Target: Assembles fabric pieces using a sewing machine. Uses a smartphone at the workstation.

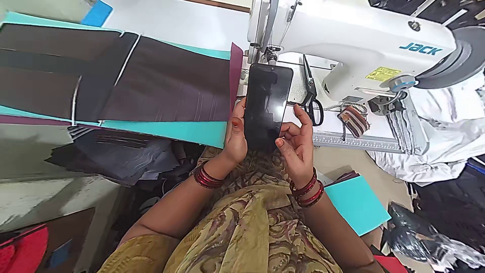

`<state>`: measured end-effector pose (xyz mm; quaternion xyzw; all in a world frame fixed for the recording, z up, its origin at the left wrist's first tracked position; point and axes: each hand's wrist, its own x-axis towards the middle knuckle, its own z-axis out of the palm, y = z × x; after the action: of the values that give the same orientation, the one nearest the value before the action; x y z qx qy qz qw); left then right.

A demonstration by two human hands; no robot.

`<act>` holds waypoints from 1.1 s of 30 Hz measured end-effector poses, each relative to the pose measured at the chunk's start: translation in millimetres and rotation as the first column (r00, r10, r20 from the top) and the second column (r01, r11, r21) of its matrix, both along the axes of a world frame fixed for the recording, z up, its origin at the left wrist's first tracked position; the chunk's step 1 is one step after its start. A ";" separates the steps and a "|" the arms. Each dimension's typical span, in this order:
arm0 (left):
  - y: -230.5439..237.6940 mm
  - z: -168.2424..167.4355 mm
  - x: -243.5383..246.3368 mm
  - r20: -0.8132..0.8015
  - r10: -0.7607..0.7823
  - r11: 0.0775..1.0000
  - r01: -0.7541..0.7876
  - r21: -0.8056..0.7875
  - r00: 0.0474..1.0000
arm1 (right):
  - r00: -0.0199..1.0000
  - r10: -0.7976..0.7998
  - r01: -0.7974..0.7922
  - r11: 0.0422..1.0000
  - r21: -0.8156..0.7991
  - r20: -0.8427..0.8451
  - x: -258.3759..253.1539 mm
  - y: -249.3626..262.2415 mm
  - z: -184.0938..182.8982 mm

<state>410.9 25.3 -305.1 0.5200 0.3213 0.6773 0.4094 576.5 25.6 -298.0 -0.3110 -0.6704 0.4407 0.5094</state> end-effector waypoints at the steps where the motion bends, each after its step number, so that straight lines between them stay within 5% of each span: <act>1: 0.2 0.3 0.0 0.011 -0.005 1.000 0.005 0.001 1.000 | 1.000 -0.001 0.001 1.000 -0.005 0.007 1.4 0.1 0.4; 33: 0.9 5.0 0.1 0.040 -0.033 0.999 0.032 0.003 0.999 | 0.984 0.052 -0.039 0.996 -0.078 0.172 3.4 -0.2 8.3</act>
<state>411.0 26.2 -300.2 0.5118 0.3039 0.6812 0.4262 579.9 25.3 -289.7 -0.3517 -0.7026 0.4480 0.4266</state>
